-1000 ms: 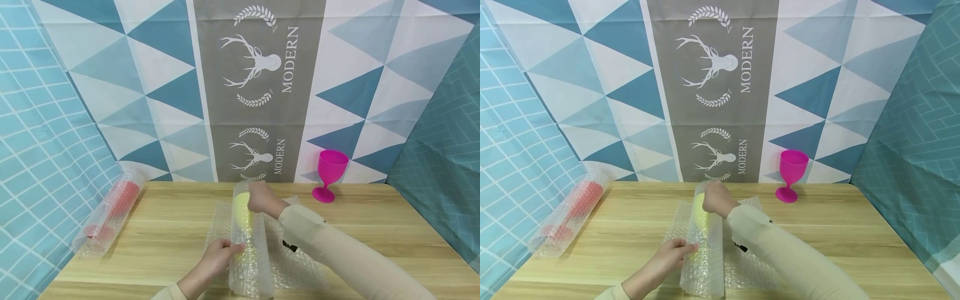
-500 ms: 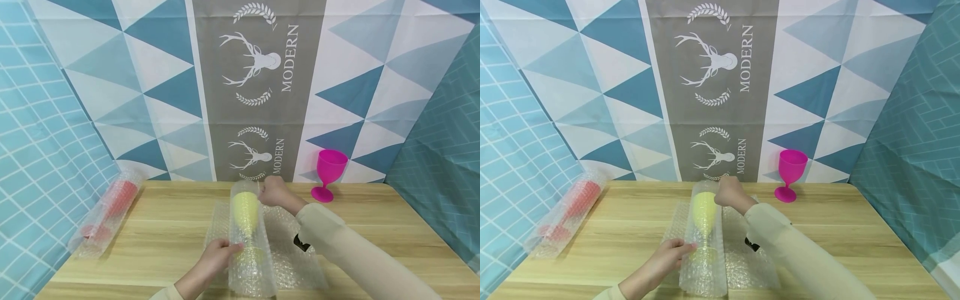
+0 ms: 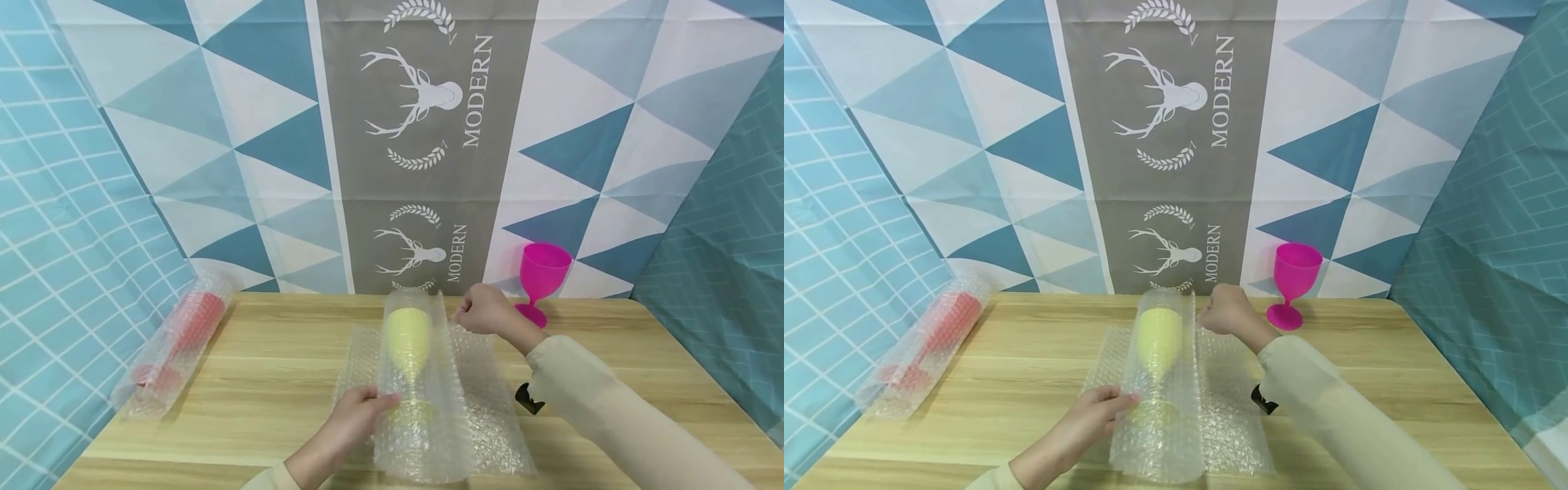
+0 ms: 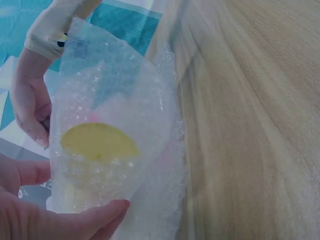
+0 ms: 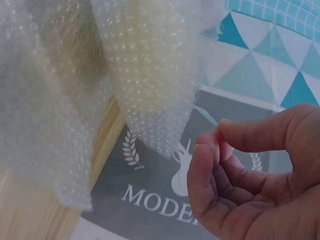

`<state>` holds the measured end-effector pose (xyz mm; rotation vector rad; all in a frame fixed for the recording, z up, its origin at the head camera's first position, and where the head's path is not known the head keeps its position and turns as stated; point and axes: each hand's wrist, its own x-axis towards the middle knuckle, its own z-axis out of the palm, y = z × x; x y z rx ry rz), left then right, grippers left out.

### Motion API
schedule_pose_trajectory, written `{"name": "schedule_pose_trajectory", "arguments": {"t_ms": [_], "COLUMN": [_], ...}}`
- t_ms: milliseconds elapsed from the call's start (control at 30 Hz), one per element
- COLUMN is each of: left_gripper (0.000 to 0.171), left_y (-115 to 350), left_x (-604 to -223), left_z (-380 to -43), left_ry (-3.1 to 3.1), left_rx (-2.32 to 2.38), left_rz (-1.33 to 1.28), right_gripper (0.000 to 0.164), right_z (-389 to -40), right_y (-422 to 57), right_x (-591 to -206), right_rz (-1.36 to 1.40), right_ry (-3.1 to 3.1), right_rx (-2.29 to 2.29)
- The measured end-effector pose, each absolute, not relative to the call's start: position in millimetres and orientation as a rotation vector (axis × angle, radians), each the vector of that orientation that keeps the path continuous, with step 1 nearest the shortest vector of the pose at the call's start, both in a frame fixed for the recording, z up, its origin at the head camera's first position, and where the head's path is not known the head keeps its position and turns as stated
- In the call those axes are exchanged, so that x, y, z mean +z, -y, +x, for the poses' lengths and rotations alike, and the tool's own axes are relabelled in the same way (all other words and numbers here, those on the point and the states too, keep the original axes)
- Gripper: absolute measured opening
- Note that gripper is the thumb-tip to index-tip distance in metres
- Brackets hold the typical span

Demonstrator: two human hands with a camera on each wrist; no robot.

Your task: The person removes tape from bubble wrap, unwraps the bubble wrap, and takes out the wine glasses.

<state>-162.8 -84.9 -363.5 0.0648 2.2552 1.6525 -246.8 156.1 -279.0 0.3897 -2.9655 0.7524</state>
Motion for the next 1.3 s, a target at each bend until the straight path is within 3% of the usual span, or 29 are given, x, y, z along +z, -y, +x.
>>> {"name": "schedule_pose_trajectory", "arguments": {"t_ms": [133,267,500,800,1067,1300], "left_gripper": [0.033,0.043,0.058,0.069,0.070,0.071], "left_y": [85,84,82,84,86,87], "left_x": [-367,-371,-375,-374,-372,-373], "left_z": [-164,-164,-163,-162,-161,-160], "left_ry": [-2.236,-2.217,-2.252,-2.220,-2.207,-2.214], "left_rx": [1.649,1.666,1.672,1.675,1.681,1.681], "left_rz": [0.091,0.122,0.124,0.138,0.132,0.140], "right_gripper": [0.027,0.019,0.019,0.018,0.023,0.018], "right_z": [-246,-245,-244,-238,-226,-216], "right_y": [-167,-178,-198,-225,-225,-212], "right_x": [-281,-288,-308,-326,-330,-330], "right_rz": [0.312,0.248,0.252,0.166,0.291,0.548], "right_ry": [3.014,3.038,3.022,3.056,3.021,2.905], "right_rx": [0.800,0.864,0.919,1.415,1.575,1.336]}}
